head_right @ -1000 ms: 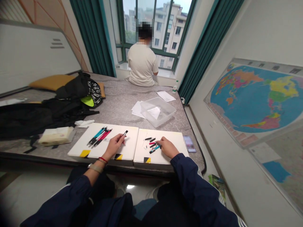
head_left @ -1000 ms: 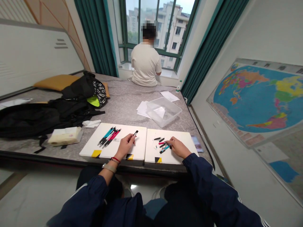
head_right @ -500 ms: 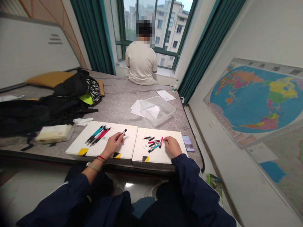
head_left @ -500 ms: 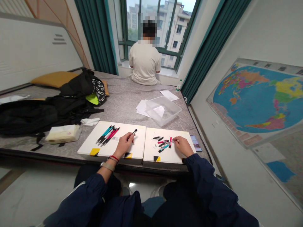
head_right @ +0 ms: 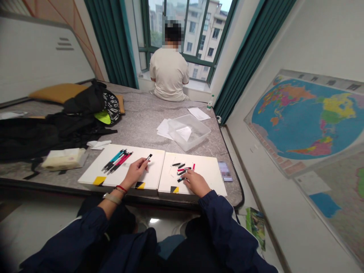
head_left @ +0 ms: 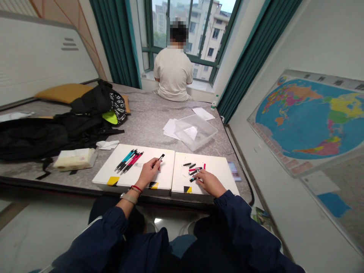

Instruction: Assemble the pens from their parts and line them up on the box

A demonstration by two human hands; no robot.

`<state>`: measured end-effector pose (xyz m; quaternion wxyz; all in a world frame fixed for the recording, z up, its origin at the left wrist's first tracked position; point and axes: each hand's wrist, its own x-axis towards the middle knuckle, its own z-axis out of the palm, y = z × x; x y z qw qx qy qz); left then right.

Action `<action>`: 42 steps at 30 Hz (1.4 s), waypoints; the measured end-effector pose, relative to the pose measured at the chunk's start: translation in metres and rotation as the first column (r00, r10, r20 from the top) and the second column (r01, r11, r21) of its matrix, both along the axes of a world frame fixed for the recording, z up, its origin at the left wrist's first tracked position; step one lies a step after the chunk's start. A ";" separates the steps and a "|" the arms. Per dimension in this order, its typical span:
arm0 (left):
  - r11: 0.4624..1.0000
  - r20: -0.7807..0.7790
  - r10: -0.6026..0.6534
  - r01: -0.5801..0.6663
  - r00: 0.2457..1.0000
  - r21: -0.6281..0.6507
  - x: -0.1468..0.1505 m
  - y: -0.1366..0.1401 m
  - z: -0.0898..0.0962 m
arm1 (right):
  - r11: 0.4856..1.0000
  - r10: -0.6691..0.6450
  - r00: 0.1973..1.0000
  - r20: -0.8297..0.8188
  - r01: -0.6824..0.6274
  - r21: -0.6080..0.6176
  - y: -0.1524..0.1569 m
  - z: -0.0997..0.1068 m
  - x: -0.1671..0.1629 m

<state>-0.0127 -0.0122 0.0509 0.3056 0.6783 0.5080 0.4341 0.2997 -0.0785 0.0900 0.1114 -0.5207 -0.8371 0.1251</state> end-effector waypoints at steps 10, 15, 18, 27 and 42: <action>1.000 0.023 -0.009 0.010 1.000 -0.011 0.000 0.000 0.000 | 1.000 -0.023 0.999 -0.048 0.023 0.007 -0.003 -0.006 0.012; 1.000 0.040 -0.005 0.006 0.999 -0.015 -0.001 0.001 -0.002 | 0.994 -0.095 0.993 -0.070 0.099 0.055 0.009 0.002 0.023; 1.000 0.048 -0.004 0.005 0.999 -0.018 -0.001 0.000 -0.001 | 0.977 -0.173 0.982 -0.076 0.181 0.114 0.020 0.010 0.033; 0.999 0.049 -0.025 0.027 0.998 -0.031 -0.001 -0.003 0.002 | 0.959 -0.285 0.958 0.023 0.284 0.021 0.016 0.008 0.064; 0.996 -0.063 -0.058 0.054 0.996 -0.066 0.004 -0.003 -0.001 | 0.855 -0.477 0.841 -0.255 0.511 0.085 -0.007 -0.038 0.064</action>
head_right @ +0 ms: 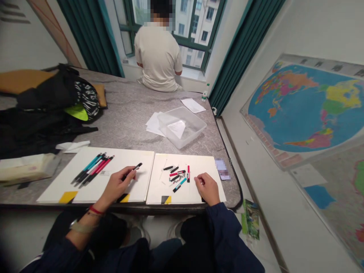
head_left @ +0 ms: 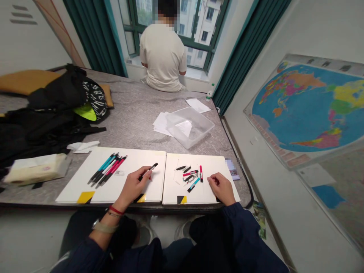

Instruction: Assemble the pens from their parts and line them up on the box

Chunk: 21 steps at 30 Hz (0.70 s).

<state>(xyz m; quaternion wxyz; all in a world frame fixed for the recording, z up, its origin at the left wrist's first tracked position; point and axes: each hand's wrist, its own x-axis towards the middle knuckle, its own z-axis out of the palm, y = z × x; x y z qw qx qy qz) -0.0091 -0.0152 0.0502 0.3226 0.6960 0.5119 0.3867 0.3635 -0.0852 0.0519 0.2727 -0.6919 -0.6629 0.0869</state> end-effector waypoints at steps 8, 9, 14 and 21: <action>0.994 0.287 0.078 -0.054 0.955 -0.091 0.001 0.001 0.002 | 0.999 -0.025 1.000 -0.013 0.025 -0.020 0.003 0.000 -0.001; 0.992 0.328 0.089 -0.055 0.941 -0.111 0.001 0.002 0.002 | 0.999 -0.026 1.000 -0.013 0.025 -0.023 0.003 0.000 -0.001; 0.976 0.562 0.159 -0.043 0.812 -0.213 -0.009 0.009 -0.002 | 0.999 -0.023 1.000 -0.009 0.023 -0.034 0.003 0.002 -0.002; 0.958 0.703 0.255 -0.072 0.664 -0.279 -0.024 0.017 -0.005 | 1.000 -0.027 1.000 0.010 0.027 -0.008 0.003 0.001 -0.002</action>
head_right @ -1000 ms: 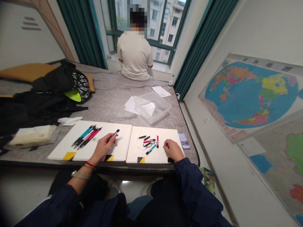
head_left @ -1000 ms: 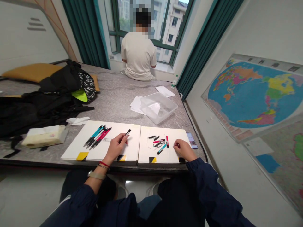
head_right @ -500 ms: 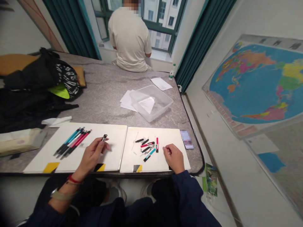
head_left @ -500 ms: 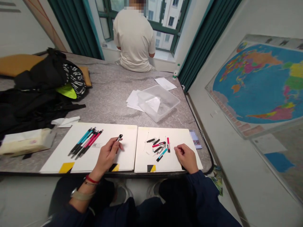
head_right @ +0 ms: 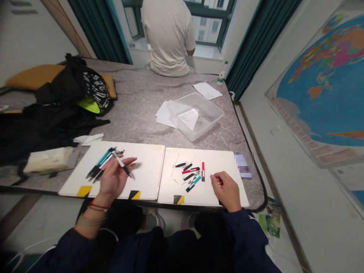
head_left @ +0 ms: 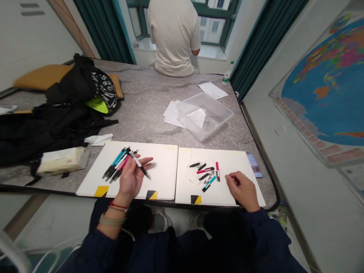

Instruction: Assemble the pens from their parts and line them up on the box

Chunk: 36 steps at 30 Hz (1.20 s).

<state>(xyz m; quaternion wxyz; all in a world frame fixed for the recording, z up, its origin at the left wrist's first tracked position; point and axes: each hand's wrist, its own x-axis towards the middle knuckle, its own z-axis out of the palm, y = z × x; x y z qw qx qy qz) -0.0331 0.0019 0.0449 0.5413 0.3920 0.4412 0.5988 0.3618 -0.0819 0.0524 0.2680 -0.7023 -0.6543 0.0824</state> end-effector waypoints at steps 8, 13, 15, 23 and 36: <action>0.997 0.059 -0.079 0.080 0.995 -0.006 0.005 -0.004 0.005 | 1.000 0.011 1.000 0.018 -0.011 0.019 0.000 -0.004 0.003; 0.997 0.061 -0.074 0.074 0.995 -0.002 0.005 -0.005 0.004 | 1.000 0.009 1.000 0.016 -0.009 0.020 0.000 -0.005 0.004; 0.997 -0.025 -0.079 0.079 0.997 0.013 0.007 -0.006 0.004 | 1.000 0.005 1.000 0.018 -0.005 0.021 0.000 -0.005 0.004; 0.958 -0.647 -0.170 0.278 0.744 0.067 0.027 -0.015 0.010 | 1.000 -0.005 0.999 0.042 0.004 0.013 0.000 -0.002 0.004; 0.941 -0.823 -0.087 0.317 0.562 0.117 0.028 -0.020 0.011 | 1.000 -0.025 0.998 0.058 0.024 0.020 0.001 -0.004 0.004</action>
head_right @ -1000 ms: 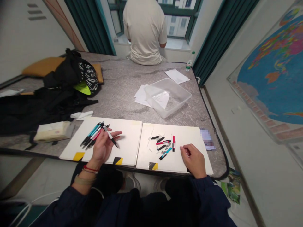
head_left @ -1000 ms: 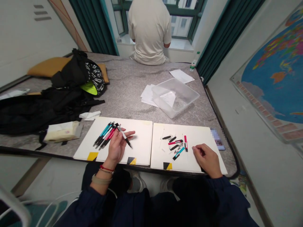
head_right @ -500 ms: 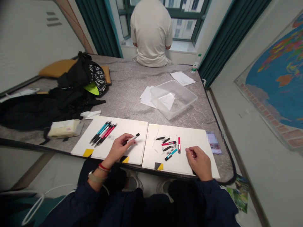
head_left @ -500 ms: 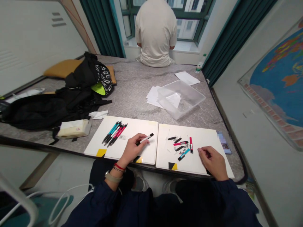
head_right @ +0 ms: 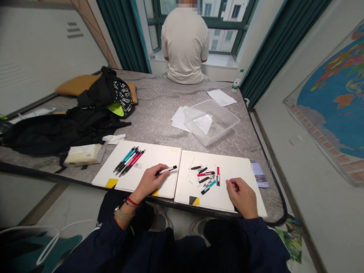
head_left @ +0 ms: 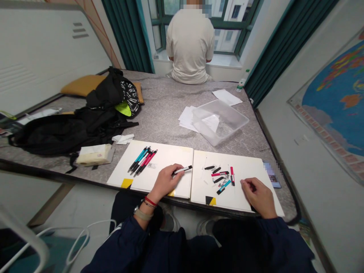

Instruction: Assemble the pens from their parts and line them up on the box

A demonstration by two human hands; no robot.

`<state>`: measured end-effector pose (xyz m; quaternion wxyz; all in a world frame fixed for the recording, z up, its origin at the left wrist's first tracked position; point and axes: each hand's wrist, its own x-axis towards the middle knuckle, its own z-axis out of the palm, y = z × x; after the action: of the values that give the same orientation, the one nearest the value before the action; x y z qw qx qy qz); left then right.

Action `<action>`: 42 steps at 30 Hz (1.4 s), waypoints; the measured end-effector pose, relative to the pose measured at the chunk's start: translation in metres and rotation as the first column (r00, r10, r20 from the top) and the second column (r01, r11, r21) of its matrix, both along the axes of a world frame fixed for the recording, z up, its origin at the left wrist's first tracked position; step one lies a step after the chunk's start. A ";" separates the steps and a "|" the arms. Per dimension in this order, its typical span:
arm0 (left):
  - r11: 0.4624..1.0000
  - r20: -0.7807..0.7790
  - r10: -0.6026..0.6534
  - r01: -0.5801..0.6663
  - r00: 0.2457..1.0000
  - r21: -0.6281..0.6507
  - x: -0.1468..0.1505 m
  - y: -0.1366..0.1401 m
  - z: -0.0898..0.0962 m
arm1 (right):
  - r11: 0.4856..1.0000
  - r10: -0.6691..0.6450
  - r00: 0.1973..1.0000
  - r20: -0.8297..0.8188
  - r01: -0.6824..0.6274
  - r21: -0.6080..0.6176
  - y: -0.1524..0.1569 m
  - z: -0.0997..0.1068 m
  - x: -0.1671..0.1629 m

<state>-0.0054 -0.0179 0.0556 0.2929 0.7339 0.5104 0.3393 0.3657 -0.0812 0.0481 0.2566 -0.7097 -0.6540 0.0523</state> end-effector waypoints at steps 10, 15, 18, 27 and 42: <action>1.000 -0.020 -0.002 0.002 1.000 0.015 0.000 0.000 0.000 | 1.000 -0.007 1.000 -0.019 0.007 0.009 0.000 -0.003 0.000; 0.997 -0.019 -0.002 0.003 1.000 0.077 0.000 0.002 -0.004 | 1.000 -0.001 0.999 -0.052 0.002 0.019 -0.001 0.001 -0.004; 0.993 -0.035 -0.002 0.006 0.999 0.115 0.000 0.004 -0.006 | 1.000 0.004 0.998 -0.061 -0.003 0.020 -0.002 0.003 -0.006; 0.996 -0.123 0.035 -0.024 0.992 0.092 0.000 0.006 -0.011 | 0.999 0.039 0.996 -0.077 -0.036 0.038 -0.003 0.004 -0.006; 0.997 -0.176 0.070 -0.071 0.982 -0.002 0.003 0.005 -0.011 | 0.999 0.040 0.994 -0.101 -0.038 0.029 -0.003 0.002 -0.004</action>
<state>-0.0024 -0.0126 0.0451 0.2375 0.7413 0.5614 0.2810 0.3618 -0.0842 0.0504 0.2980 -0.6897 -0.6546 0.0842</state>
